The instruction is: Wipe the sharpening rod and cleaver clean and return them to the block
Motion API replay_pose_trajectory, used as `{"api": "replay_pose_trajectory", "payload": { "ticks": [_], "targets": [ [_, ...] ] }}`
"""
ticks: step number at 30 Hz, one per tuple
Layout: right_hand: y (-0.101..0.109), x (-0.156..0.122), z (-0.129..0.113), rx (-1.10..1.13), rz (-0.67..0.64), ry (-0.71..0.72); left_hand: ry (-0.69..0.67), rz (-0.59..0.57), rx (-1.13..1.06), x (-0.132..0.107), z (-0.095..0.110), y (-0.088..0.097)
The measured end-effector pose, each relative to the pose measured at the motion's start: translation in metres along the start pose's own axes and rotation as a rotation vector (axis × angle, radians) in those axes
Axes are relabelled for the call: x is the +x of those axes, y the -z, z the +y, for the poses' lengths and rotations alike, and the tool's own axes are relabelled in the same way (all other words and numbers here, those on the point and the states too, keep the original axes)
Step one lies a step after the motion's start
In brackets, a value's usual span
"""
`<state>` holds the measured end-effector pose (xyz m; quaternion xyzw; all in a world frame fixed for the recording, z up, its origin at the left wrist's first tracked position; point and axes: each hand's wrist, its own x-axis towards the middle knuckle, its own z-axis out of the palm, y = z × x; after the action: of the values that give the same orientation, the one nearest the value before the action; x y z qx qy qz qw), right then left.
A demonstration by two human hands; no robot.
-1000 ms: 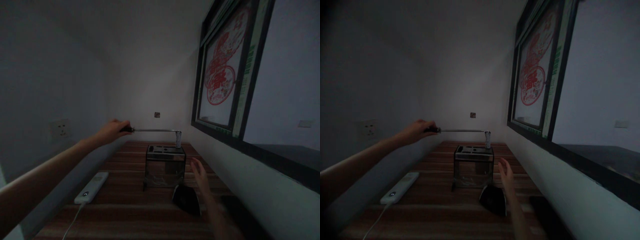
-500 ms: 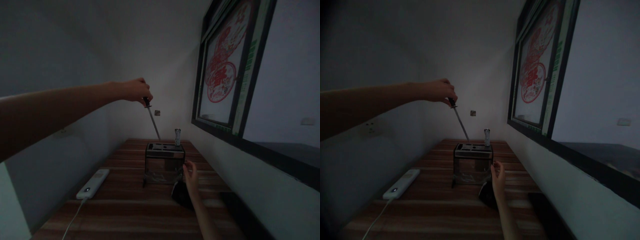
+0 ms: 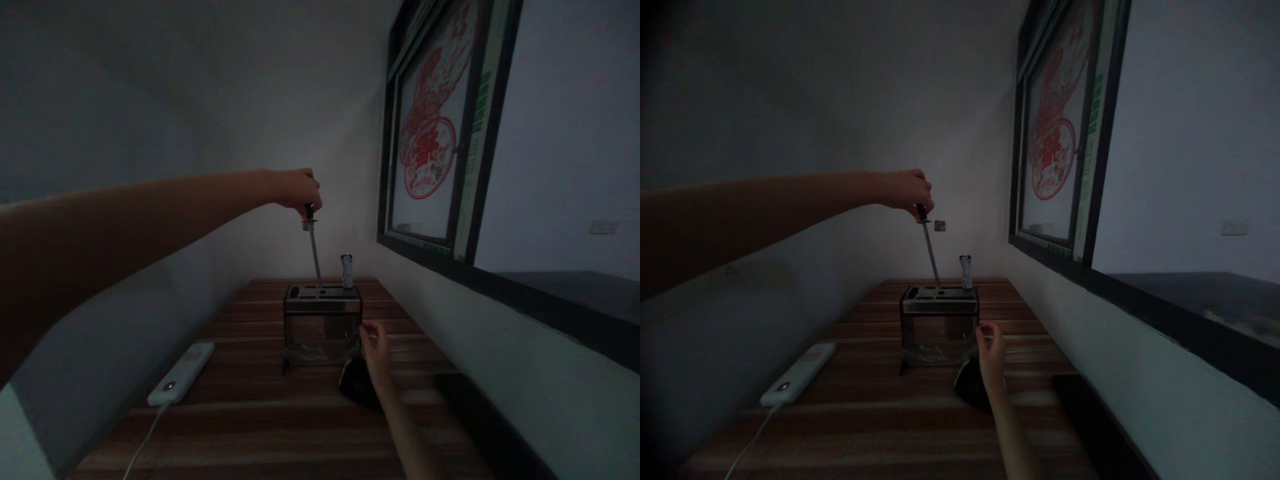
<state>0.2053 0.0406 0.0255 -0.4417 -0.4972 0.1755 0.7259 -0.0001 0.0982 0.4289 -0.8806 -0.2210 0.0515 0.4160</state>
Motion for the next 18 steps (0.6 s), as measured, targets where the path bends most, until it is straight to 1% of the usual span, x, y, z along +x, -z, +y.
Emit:
{"api": "replay_pose_trajectory", "payload": {
  "ticks": [3, 6, 12, 15, 18],
  "targets": [
    [-0.001, 0.000, 0.000, 0.014, -0.002, -0.005, -0.015, -0.012, -0.005, 0.003, 0.001, -0.002],
    [-0.001, 0.000, 0.000, 0.014, -0.002, -0.007, -0.028, -0.015, 0.001, 0.005, 0.006, 0.001],
    [0.000, 0.000, 0.003, 0.004, -0.003, 0.000, -0.046, -0.040, 0.082, 0.013, 0.022, 0.008],
    [0.001, 0.000, 0.004, 0.000, -0.005, -0.003, -0.054, -0.053, 0.118, 0.019, 0.029, 0.008],
    [0.000, 0.000, 0.003, -0.008, -0.005, 0.013, -0.072, -0.046, 0.100, 0.025, 0.035, 0.006]
  ]
}}
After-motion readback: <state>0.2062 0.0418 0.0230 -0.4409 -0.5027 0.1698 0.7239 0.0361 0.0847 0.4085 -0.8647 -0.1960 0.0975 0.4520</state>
